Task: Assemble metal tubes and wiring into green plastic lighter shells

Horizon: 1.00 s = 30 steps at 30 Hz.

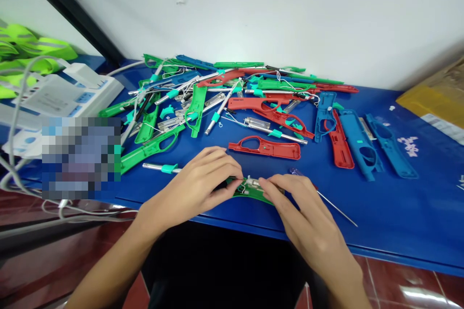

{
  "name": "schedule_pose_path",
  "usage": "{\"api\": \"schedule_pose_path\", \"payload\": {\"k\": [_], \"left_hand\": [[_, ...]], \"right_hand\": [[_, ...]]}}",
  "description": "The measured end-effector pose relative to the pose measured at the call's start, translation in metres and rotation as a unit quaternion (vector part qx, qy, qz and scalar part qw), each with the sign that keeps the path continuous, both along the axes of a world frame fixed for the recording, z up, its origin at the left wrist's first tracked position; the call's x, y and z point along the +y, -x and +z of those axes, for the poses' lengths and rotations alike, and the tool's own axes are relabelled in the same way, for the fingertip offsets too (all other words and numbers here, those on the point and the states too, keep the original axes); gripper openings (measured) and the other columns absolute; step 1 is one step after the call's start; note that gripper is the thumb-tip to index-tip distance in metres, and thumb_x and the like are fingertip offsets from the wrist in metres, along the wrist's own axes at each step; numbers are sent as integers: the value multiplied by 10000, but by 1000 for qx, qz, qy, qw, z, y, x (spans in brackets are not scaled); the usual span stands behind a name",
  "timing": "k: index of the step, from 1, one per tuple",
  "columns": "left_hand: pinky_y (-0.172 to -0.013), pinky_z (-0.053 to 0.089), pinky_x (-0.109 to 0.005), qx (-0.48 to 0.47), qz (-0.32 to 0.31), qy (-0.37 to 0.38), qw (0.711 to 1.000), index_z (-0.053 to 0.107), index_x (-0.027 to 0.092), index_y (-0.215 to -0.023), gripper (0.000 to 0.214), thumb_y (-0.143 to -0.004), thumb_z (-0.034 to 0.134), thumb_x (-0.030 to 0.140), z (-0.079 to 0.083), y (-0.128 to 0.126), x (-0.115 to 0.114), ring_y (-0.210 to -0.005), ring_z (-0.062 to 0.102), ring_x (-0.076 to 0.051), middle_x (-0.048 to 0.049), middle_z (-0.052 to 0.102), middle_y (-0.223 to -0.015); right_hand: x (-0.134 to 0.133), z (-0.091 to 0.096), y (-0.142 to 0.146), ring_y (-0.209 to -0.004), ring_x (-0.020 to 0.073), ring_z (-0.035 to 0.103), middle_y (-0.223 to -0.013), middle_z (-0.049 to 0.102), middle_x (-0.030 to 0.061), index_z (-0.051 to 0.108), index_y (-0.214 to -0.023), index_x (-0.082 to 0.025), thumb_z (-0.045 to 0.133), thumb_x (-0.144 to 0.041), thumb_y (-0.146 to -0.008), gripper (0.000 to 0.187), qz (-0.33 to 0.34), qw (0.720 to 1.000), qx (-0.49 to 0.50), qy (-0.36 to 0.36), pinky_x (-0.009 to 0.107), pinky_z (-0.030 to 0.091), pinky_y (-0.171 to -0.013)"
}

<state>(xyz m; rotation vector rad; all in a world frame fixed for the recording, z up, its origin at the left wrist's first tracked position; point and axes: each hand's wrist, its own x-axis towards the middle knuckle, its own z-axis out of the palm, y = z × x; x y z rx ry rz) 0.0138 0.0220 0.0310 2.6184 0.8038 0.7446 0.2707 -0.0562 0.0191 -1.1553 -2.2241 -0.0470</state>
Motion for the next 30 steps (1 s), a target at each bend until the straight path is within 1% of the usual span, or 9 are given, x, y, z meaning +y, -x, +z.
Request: {"api": "schedule_pose_path", "payload": {"k": [7,12,16,23,27,30], "left_hand": [[-1020,501,-389,-8,-6,0,1000,660,172,-1001,120,-1105,603,152,-1,1,0,-933,647,-195,-18,755,-985],[-1018,503,-389,-11,-4,-7,1000,665,171,-1004,103,-1097,624,159,-2,1,1,-933,656,-197,-18,755,-981],[-1030,508,-393,-9,-2,-8,1000,667,178,-1008,119,-1106,602,157,-1,1,0,-948,670,-198,-20,763,-991],[-1045,506,-403,-7,-2,-9,1000,659,175,-1010,113,-1106,604,151,-1,0,0,-951,669,-196,-18,763,-1000],[-1049,511,-403,-2,0,-8,1000,660,174,-1009,128,-1112,587,150,-1,0,-1,-949,667,-192,-19,763,-996],[-1051,513,-400,2,-1,-11,1000,669,179,-1012,135,-1118,586,164,-1,0,0,-958,668,-190,-19,766,-1003]], "right_hand": [[-1,0,0,-1104,215,692,-1250,713,98,713,-1426,-152,694,92,-963,524,-6,1000,10,-7,396,573,-1000],[-1,-1,-1,-1109,219,685,-1242,709,96,717,-1411,-146,680,93,-969,505,4,1000,2,-3,419,556,-1056],[-1,-2,-1,-1126,224,681,-1253,704,102,708,-1418,-147,670,90,-977,502,3,1000,-6,2,423,545,-1072],[2,0,-1,-1108,239,690,-1236,706,114,681,-1461,-146,694,34,-992,503,3,1000,-14,-7,418,563,-1031],[3,-2,-1,-1108,255,704,-1237,717,121,665,-1500,-158,717,11,-986,544,-3,1000,-21,-15,441,572,-1046],[4,-3,-1,-1102,257,708,-1238,725,117,631,-1552,-189,726,-15,-995,591,-9,1000,-23,-11,448,582,-1044]]}}
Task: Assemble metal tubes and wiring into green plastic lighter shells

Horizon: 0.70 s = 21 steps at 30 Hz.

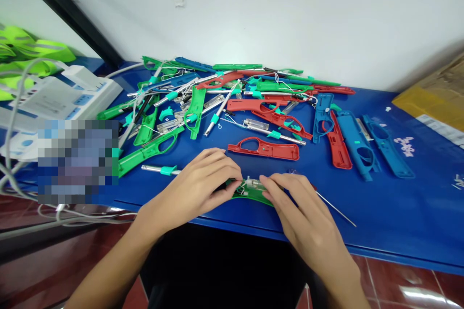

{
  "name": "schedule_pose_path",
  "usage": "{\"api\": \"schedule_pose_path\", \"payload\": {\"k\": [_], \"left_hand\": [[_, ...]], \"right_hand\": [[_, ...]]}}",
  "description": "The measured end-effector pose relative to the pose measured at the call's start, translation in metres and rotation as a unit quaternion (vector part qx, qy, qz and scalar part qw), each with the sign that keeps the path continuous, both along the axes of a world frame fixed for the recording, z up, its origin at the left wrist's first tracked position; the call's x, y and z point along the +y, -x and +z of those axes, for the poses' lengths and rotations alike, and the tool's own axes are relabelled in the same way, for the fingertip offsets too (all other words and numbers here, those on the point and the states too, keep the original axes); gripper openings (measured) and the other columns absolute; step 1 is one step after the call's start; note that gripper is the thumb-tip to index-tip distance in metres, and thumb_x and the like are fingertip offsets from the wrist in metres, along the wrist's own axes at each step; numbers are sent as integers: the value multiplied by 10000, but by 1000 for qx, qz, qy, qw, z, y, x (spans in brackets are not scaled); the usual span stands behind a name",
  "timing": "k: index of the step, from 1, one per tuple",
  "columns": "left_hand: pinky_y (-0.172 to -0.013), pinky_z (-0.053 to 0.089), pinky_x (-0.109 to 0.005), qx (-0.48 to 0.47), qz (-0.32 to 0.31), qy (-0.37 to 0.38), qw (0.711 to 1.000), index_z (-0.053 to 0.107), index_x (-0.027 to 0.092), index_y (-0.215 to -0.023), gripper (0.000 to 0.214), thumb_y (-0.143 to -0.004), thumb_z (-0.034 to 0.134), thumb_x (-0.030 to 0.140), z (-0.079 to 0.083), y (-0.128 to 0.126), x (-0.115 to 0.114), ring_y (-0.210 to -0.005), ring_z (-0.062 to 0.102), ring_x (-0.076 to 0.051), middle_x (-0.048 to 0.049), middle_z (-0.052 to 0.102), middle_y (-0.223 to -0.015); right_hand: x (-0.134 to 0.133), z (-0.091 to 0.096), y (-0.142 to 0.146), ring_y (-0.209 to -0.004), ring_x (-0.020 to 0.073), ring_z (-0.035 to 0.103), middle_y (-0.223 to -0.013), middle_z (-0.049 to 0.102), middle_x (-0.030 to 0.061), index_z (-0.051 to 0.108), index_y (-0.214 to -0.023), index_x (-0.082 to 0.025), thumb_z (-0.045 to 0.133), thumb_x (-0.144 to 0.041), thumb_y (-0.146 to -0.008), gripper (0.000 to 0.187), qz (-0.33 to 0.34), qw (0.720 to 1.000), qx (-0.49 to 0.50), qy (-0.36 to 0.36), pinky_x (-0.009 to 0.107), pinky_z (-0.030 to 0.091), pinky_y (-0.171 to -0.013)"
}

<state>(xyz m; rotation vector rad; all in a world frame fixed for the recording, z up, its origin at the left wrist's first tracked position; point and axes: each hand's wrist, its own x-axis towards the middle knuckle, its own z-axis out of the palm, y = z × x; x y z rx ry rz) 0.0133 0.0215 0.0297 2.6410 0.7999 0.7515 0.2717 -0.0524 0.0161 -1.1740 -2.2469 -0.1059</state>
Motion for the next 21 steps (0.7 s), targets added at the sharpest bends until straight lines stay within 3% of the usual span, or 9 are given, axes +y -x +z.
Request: {"api": "schedule_pose_path", "payload": {"k": [11,21], "left_hand": [[-1105,497,-408,3,0,-7,1000,672,172,-1014,169,-1134,554,162,1,0,-1,-949,688,-178,-16,773,-1005],[-1178,458,-421,-6,-2,-16,1000,688,184,-1069,133,-1144,579,194,2,1,-2,-991,707,-169,-12,793,-1059]], "right_hand": [[-5,-6,-6,-1175,260,716,-1291,724,107,662,-1532,-204,660,62,-993,601,3,1000,1,18,472,570,-1101],[-4,2,-1,-1061,240,748,-1222,774,79,660,-1547,-236,763,45,-944,673,-2,999,38,-7,415,630,-954]]}}
